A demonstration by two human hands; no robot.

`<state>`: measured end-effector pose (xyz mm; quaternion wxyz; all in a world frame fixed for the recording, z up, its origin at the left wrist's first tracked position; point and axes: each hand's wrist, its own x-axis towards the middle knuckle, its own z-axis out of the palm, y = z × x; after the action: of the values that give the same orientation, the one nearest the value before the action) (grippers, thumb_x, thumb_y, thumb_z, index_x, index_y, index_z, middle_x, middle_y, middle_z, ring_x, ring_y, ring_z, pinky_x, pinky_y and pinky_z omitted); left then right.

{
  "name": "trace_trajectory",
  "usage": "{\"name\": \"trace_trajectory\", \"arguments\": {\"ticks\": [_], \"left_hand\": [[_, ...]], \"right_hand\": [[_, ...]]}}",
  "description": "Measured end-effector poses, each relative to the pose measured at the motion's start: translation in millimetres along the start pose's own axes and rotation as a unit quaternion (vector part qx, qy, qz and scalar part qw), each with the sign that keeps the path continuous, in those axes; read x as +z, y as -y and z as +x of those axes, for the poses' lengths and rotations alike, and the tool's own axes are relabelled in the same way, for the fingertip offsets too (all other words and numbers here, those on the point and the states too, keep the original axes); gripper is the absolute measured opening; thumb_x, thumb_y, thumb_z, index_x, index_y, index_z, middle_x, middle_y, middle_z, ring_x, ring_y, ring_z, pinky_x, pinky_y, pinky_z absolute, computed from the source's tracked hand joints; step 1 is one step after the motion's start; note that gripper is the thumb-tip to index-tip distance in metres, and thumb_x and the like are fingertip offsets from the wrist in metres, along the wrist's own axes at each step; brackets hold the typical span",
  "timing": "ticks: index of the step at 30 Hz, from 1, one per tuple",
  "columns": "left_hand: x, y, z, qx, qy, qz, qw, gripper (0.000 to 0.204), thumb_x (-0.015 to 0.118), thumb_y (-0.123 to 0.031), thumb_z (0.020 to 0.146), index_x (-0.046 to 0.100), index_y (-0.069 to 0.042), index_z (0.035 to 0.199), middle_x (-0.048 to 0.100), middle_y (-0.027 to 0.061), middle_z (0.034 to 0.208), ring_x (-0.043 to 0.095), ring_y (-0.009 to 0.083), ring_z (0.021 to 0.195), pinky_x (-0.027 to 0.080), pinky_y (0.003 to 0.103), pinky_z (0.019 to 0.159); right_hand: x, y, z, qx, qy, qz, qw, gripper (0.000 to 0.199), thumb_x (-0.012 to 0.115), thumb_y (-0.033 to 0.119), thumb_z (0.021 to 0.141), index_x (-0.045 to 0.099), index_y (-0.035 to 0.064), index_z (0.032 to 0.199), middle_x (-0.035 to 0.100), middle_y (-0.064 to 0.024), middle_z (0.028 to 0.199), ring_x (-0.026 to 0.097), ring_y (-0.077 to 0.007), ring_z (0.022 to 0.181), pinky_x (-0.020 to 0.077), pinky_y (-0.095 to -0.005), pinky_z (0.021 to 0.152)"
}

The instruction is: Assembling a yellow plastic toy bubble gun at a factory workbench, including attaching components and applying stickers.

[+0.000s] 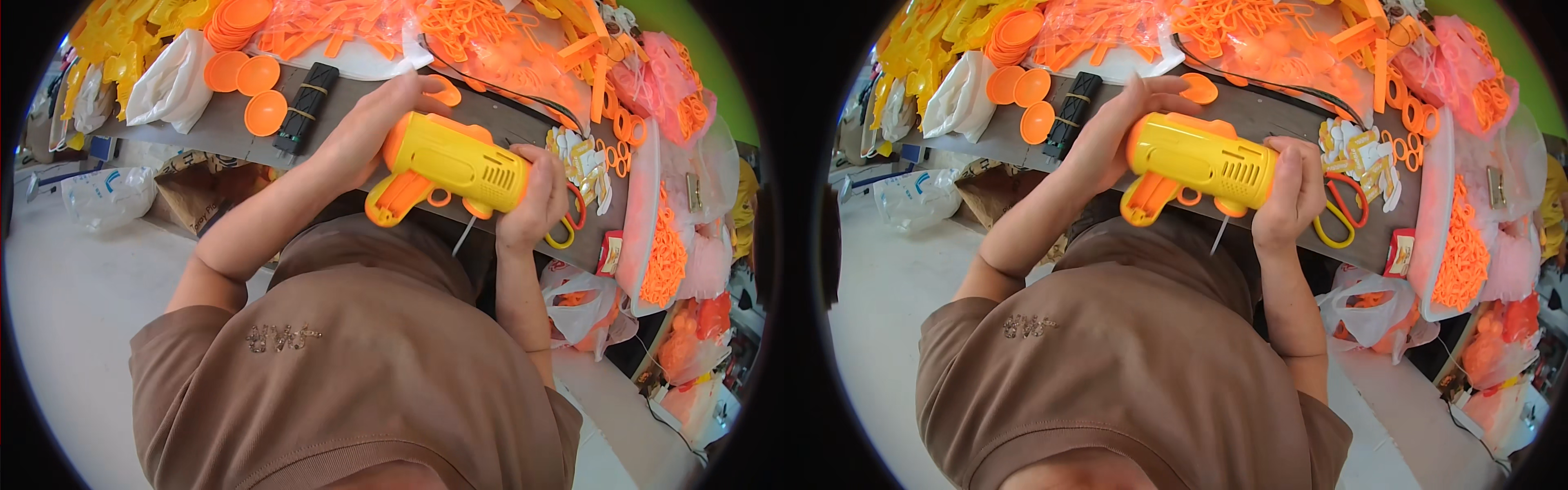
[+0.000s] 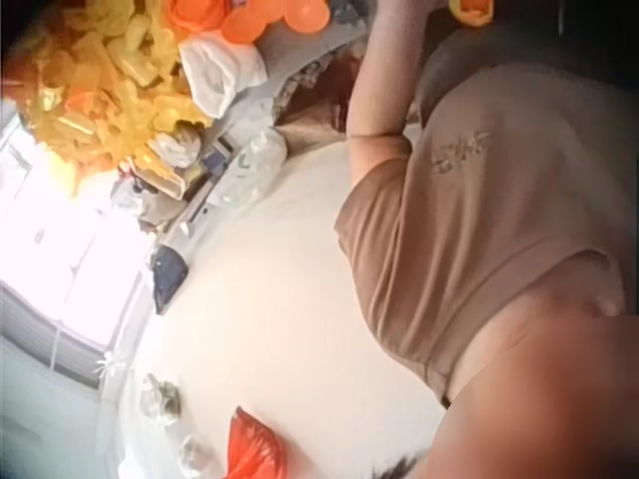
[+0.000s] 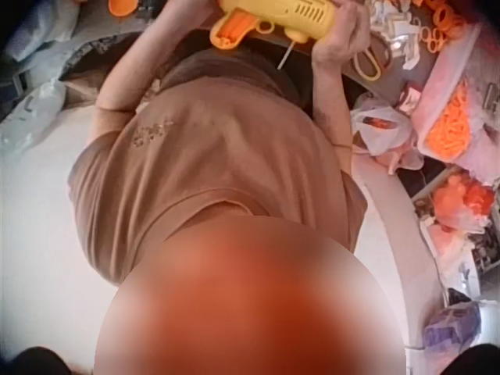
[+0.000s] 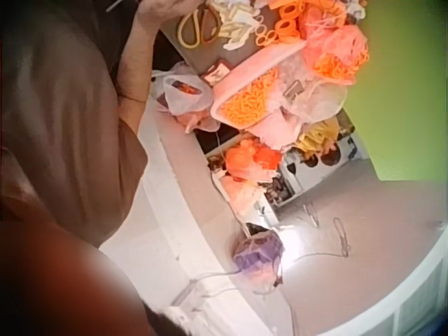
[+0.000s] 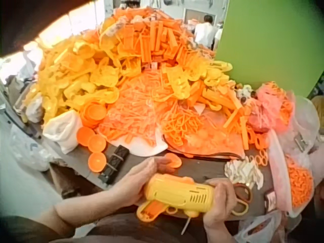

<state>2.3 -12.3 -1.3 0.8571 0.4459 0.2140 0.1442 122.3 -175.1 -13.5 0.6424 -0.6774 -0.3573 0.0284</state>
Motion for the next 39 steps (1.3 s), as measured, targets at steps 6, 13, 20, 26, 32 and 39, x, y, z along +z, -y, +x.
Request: {"name": "trace_trajectory", "arguments": {"ticks": [6,13,20,26,32,39], "left_hand": [[-26,14,-17,0.19,0.09,0.398,0.893,0.058,0.077,-0.012,0.074,0.049,0.002,0.123,0.054,0.0147,0.116,0.056,0.0255,0.104,0.045,0.034,0.089],[-21,21,-7,0.234,0.044,0.404,0.883,0.053,0.071,-0.013,0.081,0.047,0.001,0.126,0.05,0.0127,0.121,0.05,0.0216,0.112,0.04,0.032,0.096],[-18,30,3,0.237,0.014,0.376,0.896,0.053,0.07,-0.019,0.083,0.047,0.002,0.125,0.048,0.0174,0.122,0.051,0.0277,0.112,0.041,0.035,0.095],[-19,32,4,0.236,0.005,0.377,0.896,0.055,0.071,-0.02,0.083,0.046,0.002,0.126,0.048,0.0176,0.122,0.051,0.0278,0.113,0.041,0.035,0.095],[-19,31,4,0.244,-0.003,0.38,0.892,0.056,0.072,-0.022,0.082,0.046,0.002,0.126,0.049,0.018,0.121,0.051,0.0285,0.112,0.042,0.035,0.095],[-22,28,3,0.232,0.003,0.374,0.898,0.057,0.073,-0.024,0.081,0.048,0.002,0.125,0.05,0.0182,0.123,0.052,0.0285,0.113,0.042,0.035,0.095]], "right_hand": [[5,-27,-3,0.022,-0.015,-0.056,0.998,0.022,0.043,0.014,0.097,0.057,-0.0029,0.092,0.059,-0.008,0.085,0.053,-0.0128,0.077,0.0433,-0.0267,0.072],[-19,-14,47,-0.051,0.007,-0.18,0.982,0.011,0.058,0.009,0.091,0.059,-0.0006,0.097,0.057,-0.002,0.081,0.049,-0.0076,0.07,0.0418,-0.0218,0.065],[-34,-19,133,-0.07,0.149,-0.283,0.945,0.017,0.056,0.007,0.088,0.064,-0.0022,0.1,0.066,-0.0096,0.091,0.061,-0.0155,0.081,0.0468,-0.0258,0.076],[39,-40,175,-0.031,0.274,-0.401,0.874,0.023,0.06,0.02,0.084,0.065,-0.0009,0.092,0.065,-0.0169,0.094,0.062,-0.0309,0.087,0.0475,-0.0398,0.076],[44,-66,169,-0.114,0.261,-0.479,0.831,0.019,0.058,0.019,0.084,0.063,0.0009,0.088,0.063,-0.0179,0.086,0.061,-0.0349,0.085,0.0467,-0.0436,0.075],[-2,-20,179,-0.068,0.328,-0.438,0.834,0.019,0.057,0.016,0.086,0.06,0.0016,0.099,0.061,-0.0169,0.078,0.059,-0.036,0.075,0.0469,-0.0396,0.068]]}}
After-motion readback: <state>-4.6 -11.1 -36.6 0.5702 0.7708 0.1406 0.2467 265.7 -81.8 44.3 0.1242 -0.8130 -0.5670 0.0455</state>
